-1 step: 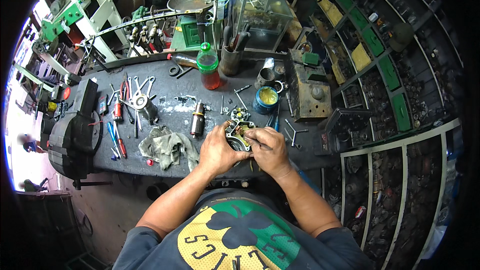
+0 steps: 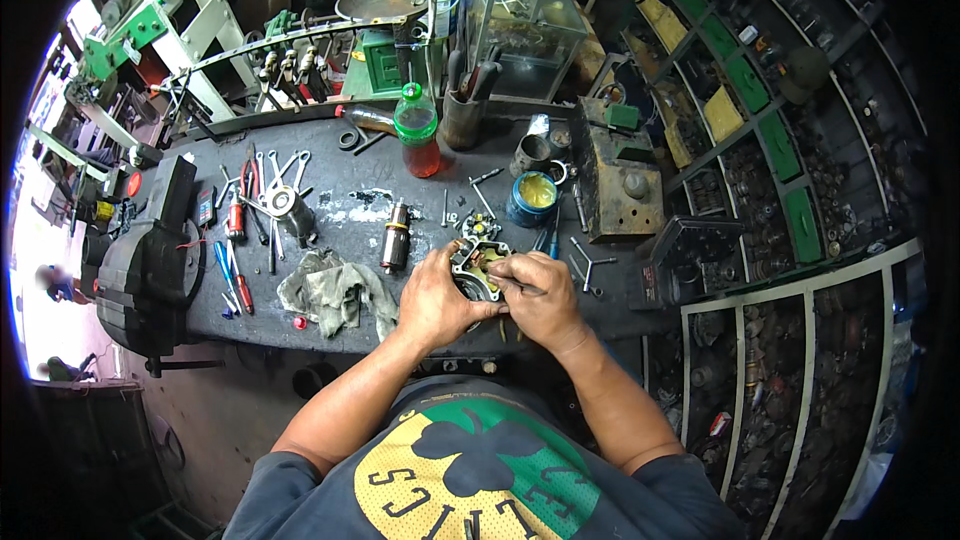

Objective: The person disassembles a small mechanical part on a workbench, cleans components with a rag, applies grease, and reassembles the part using various hand tools. The person briefly walks to a bench grinder to clean a small component before returning to the workbench to continue assembly.

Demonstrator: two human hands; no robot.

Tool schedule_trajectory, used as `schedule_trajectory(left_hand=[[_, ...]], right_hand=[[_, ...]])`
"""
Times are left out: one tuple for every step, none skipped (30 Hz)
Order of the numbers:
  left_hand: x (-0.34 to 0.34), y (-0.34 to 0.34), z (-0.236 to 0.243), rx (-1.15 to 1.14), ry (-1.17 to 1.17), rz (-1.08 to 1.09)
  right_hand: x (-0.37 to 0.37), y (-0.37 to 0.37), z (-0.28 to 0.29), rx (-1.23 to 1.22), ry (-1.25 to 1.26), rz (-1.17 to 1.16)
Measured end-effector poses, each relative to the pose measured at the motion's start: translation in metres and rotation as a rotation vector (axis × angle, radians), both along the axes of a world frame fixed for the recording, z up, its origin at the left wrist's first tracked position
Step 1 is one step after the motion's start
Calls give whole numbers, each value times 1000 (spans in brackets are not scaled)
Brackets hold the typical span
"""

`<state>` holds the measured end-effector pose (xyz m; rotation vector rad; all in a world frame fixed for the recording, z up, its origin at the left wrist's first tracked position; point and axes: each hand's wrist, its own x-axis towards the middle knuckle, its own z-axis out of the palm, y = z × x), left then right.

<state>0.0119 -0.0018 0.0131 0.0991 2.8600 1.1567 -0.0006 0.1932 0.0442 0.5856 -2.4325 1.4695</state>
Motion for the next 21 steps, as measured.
schedule_trajectory(left_hand=[[1,1,4,2,-4,2],[1,1,7,4,-8,4],[2,3,4,-1,8,16],[-1,3,3,-12,11,12],[-3,1,3,-22,14,8],[-3,1,2,-28,7,9],[-5,1,5,-36,-8,14],[-5,3,4,-14,-12,13],[-7,2,4,0,-7,8],[-8,1,4,14,-2,4],[-8,0,0,4,-5,7],[-8,1,0,-6,-10,6],[-8,1,1,-16,-16,6],[-8,2,3,-26,-22,6],[-10,1,9,-19,-38,4],[-10,1,11,-9,-49,0],[-7,2,8,-4,-39,7],[-7,3,5,5,-26,12],[-9,2,3,14,-19,-15],[-11,1,3,-3,-11,-11],[-10,0,4,-15,-12,-4]], right_hand=[[-1,4,1,-32,-101,15],[-2,5,2,-64,-202,30],[0,2,0,-70,-158,-20],[-2,-1,0,-37,-46,-24],[-3,-5,1,-3,65,-27],[-4,-6,0,34,168,-25],[-5,-2,3,34,58,6],[-8,4,7,34,-52,37],[-10,6,10,26,-153,64],[-9,3,6,17,-56,37],[-7,-2,-2,8,41,9],[-7,-4,-3,4,133,-16],[-7,-4,-2,9,176,9],[-8,1,2,1,62,25],[-10,4,8,-12,-52,46],[-11,6,10,-25,-165,67],[-9,5,6,-91,-249,45],[-8,3,4,-51,-128,36],[-8,0,3,-11,-7,27],[-10,-1,1,27,115,16],[-13,4,3,33,71,72]])
